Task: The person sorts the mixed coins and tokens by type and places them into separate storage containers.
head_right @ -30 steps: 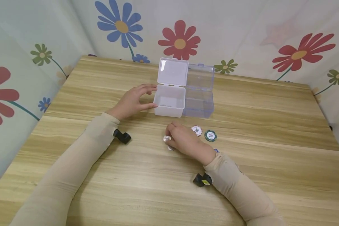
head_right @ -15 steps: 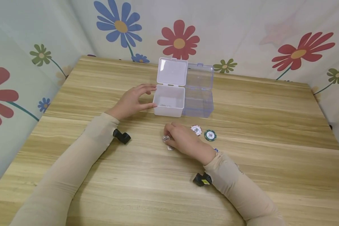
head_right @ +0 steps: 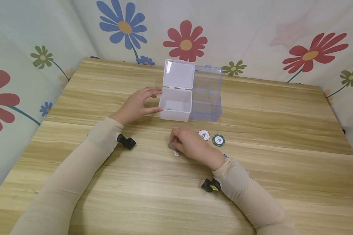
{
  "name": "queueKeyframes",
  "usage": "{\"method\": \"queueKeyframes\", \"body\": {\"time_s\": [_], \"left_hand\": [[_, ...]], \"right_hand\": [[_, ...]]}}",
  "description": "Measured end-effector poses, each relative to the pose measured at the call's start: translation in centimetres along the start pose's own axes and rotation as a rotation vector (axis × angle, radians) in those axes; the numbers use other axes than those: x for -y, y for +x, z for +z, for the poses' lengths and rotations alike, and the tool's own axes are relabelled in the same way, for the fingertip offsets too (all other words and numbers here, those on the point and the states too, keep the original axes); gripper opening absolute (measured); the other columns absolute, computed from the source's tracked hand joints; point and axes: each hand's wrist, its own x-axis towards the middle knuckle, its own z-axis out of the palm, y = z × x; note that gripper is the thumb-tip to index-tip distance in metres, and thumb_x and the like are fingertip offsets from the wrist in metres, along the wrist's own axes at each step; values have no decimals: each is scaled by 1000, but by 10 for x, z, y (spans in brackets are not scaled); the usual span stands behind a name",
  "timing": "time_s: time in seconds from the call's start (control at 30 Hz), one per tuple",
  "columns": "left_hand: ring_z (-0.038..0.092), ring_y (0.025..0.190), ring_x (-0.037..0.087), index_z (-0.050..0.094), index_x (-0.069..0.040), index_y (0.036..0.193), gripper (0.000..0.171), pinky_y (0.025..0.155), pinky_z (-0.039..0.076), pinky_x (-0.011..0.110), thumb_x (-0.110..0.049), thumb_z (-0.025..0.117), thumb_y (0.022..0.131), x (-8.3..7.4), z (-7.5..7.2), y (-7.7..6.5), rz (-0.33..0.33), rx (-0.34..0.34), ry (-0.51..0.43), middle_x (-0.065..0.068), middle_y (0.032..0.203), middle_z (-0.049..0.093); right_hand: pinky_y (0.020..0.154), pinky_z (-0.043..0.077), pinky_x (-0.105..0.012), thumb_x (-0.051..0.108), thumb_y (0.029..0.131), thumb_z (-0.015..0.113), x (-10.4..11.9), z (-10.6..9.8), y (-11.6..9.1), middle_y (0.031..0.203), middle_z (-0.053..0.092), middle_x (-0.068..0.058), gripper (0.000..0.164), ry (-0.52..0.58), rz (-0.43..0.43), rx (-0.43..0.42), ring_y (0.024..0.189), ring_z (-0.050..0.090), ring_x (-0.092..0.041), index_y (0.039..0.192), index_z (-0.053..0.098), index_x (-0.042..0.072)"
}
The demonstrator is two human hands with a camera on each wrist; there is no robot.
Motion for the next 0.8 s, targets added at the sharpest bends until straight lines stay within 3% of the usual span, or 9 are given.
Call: {"method": "queueKeyframes", "body": {"time_s": [0.33, 0.57, 0.8], "left_hand": [[53, 115, 19, 46, -14, 131, 66, 103, 36, 36, -47, 65, 77, 3, 0, 0, 23, -13, 16, 0, 138, 44], [51, 117, 20, 46, -13, 131, 66, 105, 34, 37, -47, 65, 77, 0, -2, 0, 21, -8, 16, 0, 139, 43], [52, 115, 20, 47, -14, 130, 66, 104, 35, 37, -47, 65, 77, 1, -2, 0, 23, -14, 9, 0, 139, 43]], "right_hand": [[55, 42, -19, 22, 85, 61, 7, -12, -3, 74, 61, 8, 4, 46, 50, 22, 63, 50, -5, 86, 62, 18], [62, 44, -22, 12, 84, 60, 5, -27, 1, 77, 63, 3, 3, -1, -63, -59, 70, 54, -8, 85, 63, 11], [61, 44, -22, 13, 85, 60, 6, -39, 5, 76, 62, 2, 4, 6, -74, -104, 68, 54, -10, 83, 62, 9]]}}
